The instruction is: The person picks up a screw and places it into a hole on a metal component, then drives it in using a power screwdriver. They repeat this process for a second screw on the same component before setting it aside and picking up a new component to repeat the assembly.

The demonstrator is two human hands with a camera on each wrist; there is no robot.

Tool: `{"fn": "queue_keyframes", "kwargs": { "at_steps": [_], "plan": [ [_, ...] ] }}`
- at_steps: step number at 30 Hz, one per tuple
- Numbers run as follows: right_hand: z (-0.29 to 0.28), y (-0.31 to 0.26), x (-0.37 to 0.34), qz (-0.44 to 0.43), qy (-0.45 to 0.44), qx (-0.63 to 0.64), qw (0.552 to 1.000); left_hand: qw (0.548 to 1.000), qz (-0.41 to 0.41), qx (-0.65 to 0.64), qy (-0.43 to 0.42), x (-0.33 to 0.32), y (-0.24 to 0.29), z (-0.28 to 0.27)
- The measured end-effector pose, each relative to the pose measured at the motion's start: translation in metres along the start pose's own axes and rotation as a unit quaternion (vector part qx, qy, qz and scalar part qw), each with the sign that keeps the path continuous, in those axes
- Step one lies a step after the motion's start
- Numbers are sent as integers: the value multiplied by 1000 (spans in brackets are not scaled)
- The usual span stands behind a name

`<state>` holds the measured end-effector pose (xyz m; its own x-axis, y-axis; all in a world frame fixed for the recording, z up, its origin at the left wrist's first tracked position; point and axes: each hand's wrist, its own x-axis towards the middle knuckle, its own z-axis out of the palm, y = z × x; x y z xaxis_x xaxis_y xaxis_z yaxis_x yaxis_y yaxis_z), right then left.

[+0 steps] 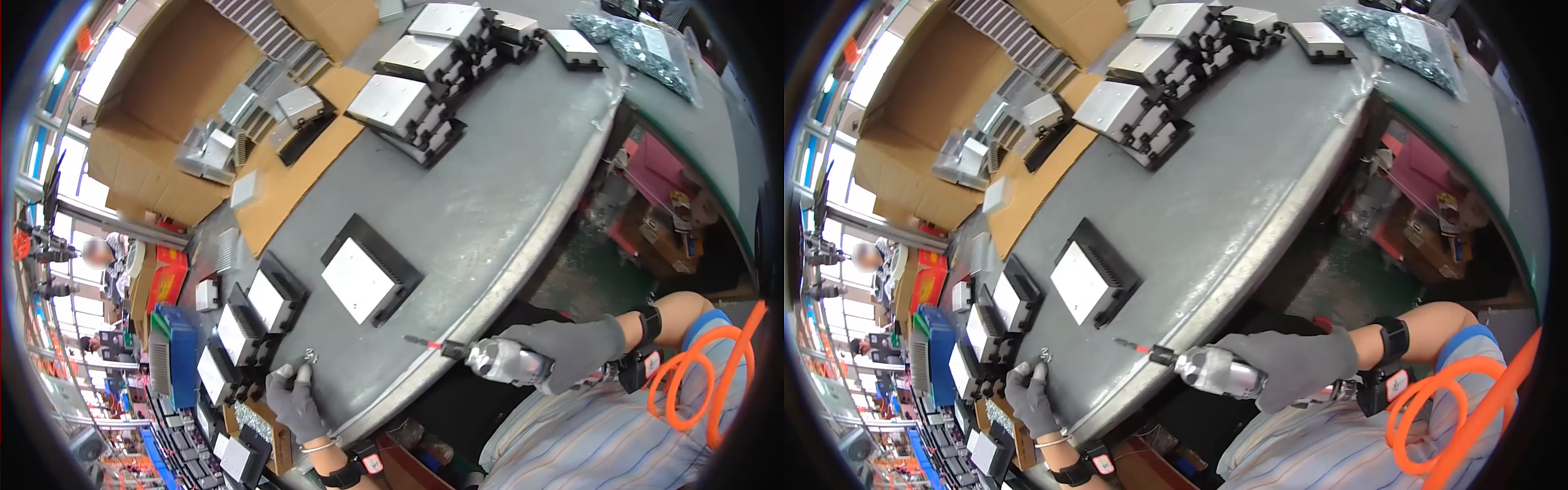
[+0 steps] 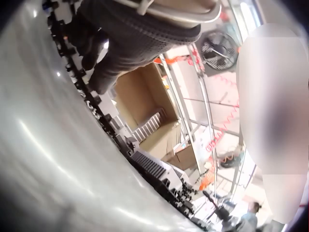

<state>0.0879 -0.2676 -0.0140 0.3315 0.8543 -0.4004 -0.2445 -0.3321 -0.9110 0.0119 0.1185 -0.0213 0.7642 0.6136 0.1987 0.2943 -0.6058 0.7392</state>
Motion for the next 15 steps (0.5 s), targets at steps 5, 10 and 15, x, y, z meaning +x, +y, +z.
{"fn": "queue_keyframes", "kwargs": {
  "at_steps": [5,10,15],
  "plan": [
    [6,-8,0,6,-22,-62,998,995,46,-64,56,-8,7,3],
    [12,-20,1,16,-43,-72,996,944,-25,-296,-142,-56,94,29],
    [12,-29,2,15,-64,-114,991,916,-41,-355,-182,-61,92,35]
  ]
}}
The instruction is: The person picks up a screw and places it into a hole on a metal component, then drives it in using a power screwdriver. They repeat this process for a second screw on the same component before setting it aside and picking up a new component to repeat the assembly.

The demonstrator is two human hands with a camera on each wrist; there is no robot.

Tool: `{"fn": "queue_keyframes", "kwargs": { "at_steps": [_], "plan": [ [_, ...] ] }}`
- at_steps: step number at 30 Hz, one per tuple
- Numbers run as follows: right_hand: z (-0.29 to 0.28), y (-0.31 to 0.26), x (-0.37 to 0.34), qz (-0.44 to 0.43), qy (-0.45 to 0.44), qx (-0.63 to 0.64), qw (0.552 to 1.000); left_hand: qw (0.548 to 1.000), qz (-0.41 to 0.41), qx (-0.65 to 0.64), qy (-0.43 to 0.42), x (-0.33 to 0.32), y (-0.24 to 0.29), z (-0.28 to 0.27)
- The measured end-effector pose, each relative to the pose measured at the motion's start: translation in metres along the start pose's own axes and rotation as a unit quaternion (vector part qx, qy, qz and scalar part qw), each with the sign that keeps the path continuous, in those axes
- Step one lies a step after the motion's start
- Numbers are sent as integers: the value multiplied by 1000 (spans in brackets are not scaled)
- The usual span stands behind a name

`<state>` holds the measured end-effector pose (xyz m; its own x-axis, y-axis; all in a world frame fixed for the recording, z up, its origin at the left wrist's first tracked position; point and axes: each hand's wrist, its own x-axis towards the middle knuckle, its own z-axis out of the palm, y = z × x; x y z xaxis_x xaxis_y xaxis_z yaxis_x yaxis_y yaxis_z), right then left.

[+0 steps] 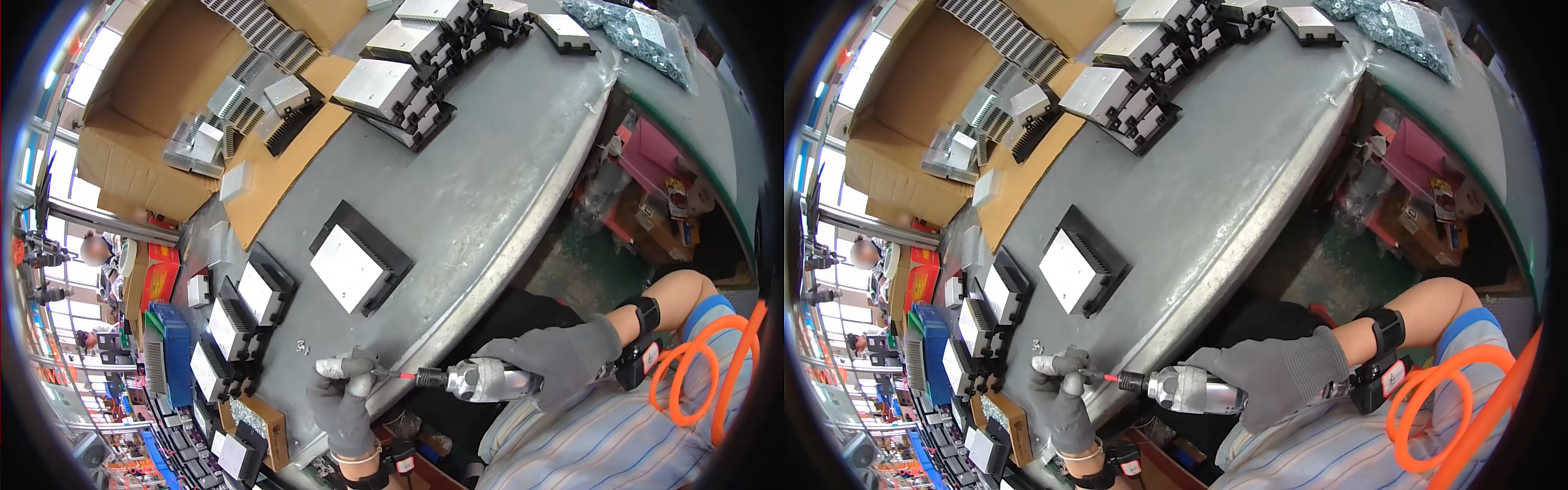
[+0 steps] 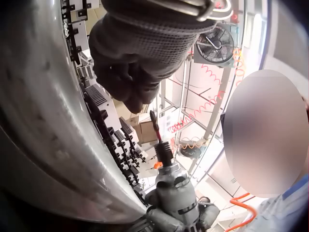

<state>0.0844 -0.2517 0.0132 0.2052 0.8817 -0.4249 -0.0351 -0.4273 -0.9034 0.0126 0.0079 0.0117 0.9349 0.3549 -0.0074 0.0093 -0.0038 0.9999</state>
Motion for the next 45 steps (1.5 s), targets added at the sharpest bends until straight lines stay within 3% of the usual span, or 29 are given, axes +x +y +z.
{"fn": "queue_keyframes", "kwargs": {
  "at_steps": [4,16,25,28,30,31,32,33,34,36,37,38,39,41,43,45],
  "plan": [
    [-2,1,1,9,-12,-4,1000,999,10,46,2,0,-5,-6],
    [-3,-1,0,-7,-6,-15,1000,1000,9,-21,-8,1,-1,-2],
    [-9,-5,0,21,-19,-26,999,997,29,73,-6,-1,8,2],
    [-10,-7,-1,17,-19,-27,999,989,74,125,-23,2,10,-1],
    [-11,-9,0,67,-35,-44,996,918,208,328,-84,9,12,-7],
    [-11,-8,1,68,-35,-44,996,918,208,328,-84,12,18,-6],
    [-10,-4,1,36,-27,-33,998,828,330,441,-103,16,27,-3],
    [-9,1,3,5,-19,-23,1000,709,441,538,-117,18,32,0],
    [-9,11,7,5,-19,-23,1000,717,450,519,-117,19,29,0],
    [-8,31,16,-115,-101,145,978,705,464,515,-146,21,35,4],
    [-7,30,15,-114,-100,144,978,693,477,511,-175,22,38,6],
    [-7,29,15,-83,-150,243,955,671,482,528,-197,19,37,3],
    [-8,27,15,-50,-198,339,918,671,483,527,-197,20,38,5],
    [-8,24,13,-46,-200,338,918,661,502,534,-162,21,40,8],
    [-5,26,12,-104,-140,285,943,675,471,542,-172,25,29,-3],
    [-8,21,8,-102,-120,263,952,839,377,374,-118,23,16,-6]
  ]
}}
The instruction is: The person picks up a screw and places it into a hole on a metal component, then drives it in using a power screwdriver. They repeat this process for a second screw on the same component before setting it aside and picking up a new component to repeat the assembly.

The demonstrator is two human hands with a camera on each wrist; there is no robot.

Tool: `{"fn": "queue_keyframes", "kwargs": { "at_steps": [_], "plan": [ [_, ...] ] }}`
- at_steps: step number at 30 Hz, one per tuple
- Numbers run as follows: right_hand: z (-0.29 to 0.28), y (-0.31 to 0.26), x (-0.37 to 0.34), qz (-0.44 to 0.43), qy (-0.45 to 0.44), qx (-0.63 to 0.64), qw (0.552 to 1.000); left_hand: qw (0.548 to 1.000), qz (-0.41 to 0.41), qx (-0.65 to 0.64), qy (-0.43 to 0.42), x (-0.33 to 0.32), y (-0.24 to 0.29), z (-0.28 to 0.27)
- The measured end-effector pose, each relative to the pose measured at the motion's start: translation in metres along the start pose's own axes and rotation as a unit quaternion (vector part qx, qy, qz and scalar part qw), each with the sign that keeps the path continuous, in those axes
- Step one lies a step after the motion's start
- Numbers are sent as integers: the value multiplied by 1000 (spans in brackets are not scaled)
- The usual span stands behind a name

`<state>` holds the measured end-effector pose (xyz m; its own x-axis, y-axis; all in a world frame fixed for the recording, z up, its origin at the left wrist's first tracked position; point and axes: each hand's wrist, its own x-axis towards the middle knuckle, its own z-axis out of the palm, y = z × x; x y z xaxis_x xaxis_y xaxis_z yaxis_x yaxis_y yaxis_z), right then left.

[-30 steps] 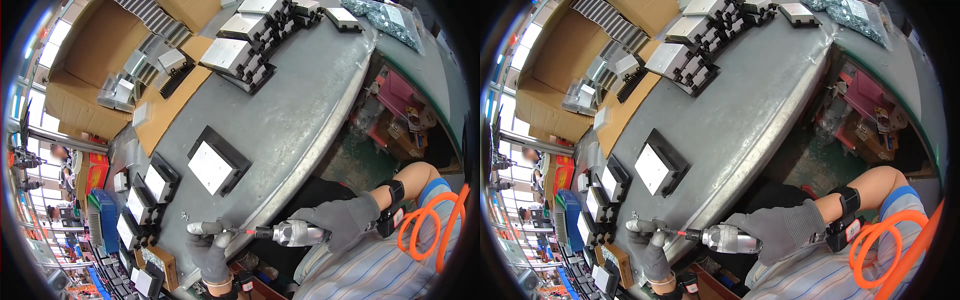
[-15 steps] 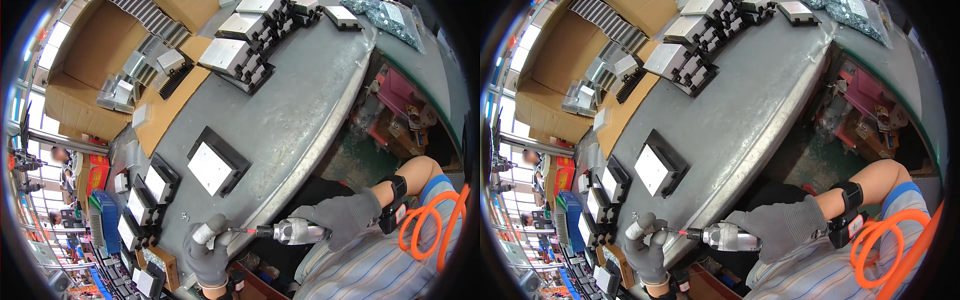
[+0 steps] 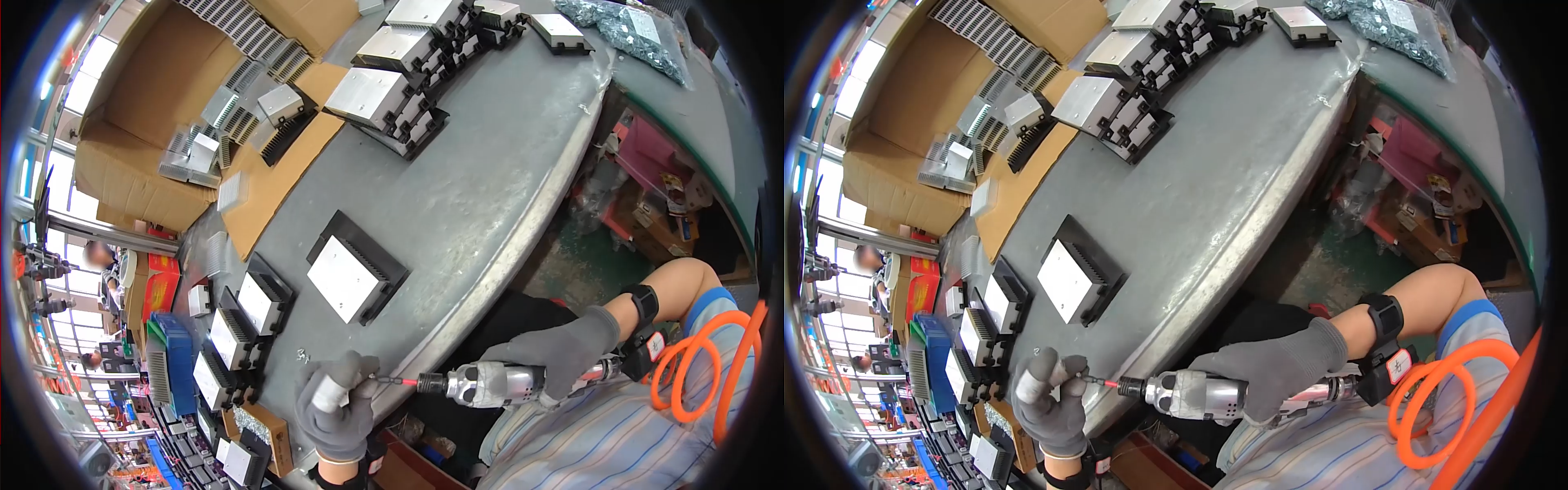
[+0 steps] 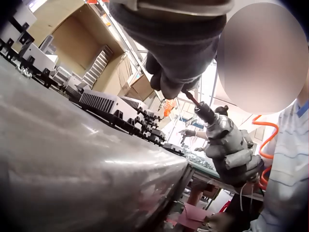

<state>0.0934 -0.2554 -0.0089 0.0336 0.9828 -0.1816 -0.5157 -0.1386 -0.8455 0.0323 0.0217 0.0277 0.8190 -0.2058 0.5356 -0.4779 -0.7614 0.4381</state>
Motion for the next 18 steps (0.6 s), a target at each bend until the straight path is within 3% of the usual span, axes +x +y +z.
{"fn": "queue_keyframes", "kwargs": {
  "at_steps": [1,2,4,8,10,14,16,18],
  "plan": [
    [0,-3,-1,0,22,-25,999,998,-54,-15,-9,-4,3,-1],
    [0,-4,-2,-1,20,-23,1000,998,-56,-14,-11,-6,5,3],
    [0,-6,-3,10,48,-63,997,981,-150,-111,59,-8,8,12],
    [-2,-5,-1,11,47,-90,995,983,-141,-101,56,-10,7,11],
    [-4,-6,0,37,14,-91,995,996,-81,-33,17,-8,3,8],
    [-3,-7,1,51,29,-117,991,999,-41,16,4,-1,5,2],
    [-2,-11,1,68,33,-111,991,982,60,175,-37,7,10,-2],
    [-4,-4,3,44,21,-64,997,978,81,188,-34,8,10,-2]
  ]
}}
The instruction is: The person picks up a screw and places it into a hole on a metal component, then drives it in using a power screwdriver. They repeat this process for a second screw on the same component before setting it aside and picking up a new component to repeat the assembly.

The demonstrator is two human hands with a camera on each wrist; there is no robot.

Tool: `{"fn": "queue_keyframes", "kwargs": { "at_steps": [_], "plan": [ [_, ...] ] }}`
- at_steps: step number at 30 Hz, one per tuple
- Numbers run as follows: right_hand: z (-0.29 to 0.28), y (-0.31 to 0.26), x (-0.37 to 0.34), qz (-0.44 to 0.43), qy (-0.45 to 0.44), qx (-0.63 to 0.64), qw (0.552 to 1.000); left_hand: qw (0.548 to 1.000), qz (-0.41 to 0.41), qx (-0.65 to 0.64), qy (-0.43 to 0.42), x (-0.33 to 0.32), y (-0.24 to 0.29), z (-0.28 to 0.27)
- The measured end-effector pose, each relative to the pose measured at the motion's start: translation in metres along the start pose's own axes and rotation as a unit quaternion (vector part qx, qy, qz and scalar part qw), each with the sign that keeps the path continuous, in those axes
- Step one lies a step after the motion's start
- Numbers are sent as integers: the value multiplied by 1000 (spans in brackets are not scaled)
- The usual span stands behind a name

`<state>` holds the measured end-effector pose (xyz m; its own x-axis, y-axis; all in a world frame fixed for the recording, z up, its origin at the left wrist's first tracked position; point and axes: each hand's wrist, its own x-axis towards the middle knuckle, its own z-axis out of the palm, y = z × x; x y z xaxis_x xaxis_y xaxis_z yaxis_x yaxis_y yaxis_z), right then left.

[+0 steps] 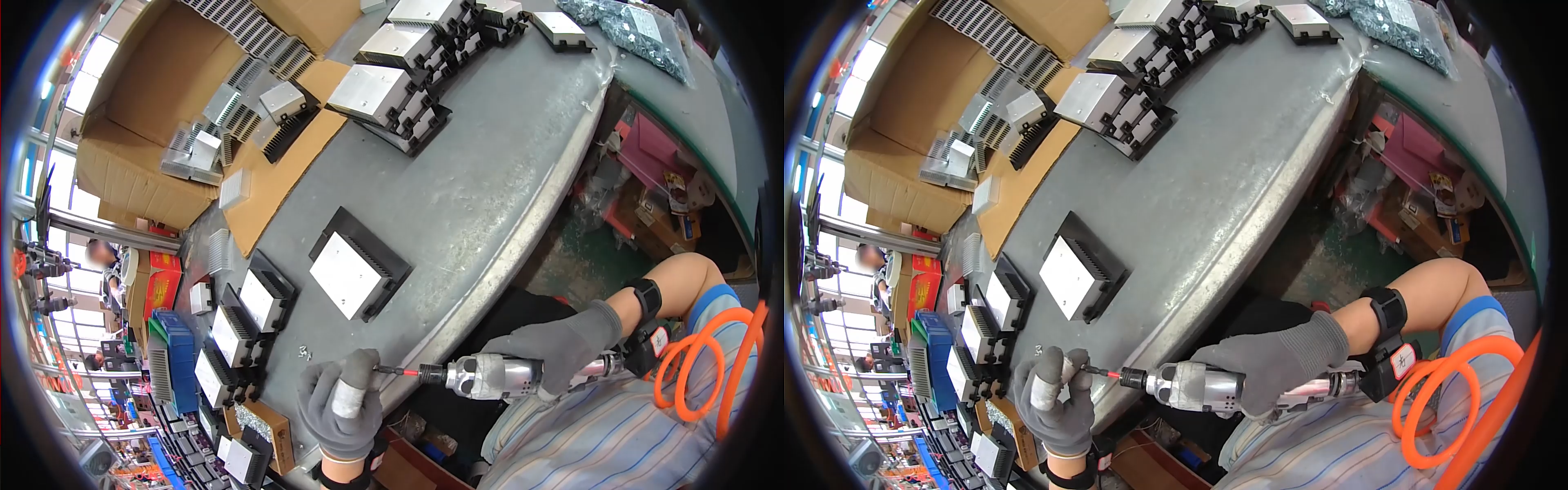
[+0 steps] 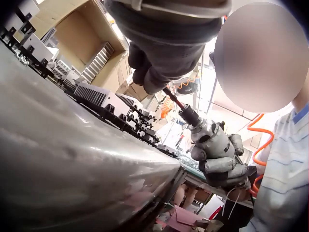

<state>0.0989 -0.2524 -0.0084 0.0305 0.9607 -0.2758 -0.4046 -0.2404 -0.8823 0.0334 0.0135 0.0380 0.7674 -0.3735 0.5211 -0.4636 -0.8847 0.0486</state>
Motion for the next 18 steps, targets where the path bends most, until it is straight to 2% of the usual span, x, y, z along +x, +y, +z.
{"fn": "queue_keyframes", "kwargs": {
  "at_steps": [2,4,8,11,13,14,16,17,18],
  "plan": [
    [0,5,2,-24,-13,48,998,1000,20,14,4,3,1,-2],
    [1,8,3,-15,-61,230,971,996,58,54,-29,8,4,-7],
    [1,8,3,0,-92,294,951,990,91,108,-15,11,7,-7],
    [2,4,2,6,-89,280,956,993,68,87,-27,9,5,-8],
    [5,5,2,-17,-29,176,984,991,90,93,-44,10,4,-9],
    [7,1,1,-17,-29,176,984,991,91,92,-44,10,3,-9],
    [11,-8,-3,22,52,-17,998,993,64,86,-49,12,3,-9],
    [11,-8,-5,23,56,-17,998,998,33,32,-35,8,-2,-5],
    [12,-7,-6,12,58,-21,998,998,36,29,-35,10,-5,-2]
  ]
}}
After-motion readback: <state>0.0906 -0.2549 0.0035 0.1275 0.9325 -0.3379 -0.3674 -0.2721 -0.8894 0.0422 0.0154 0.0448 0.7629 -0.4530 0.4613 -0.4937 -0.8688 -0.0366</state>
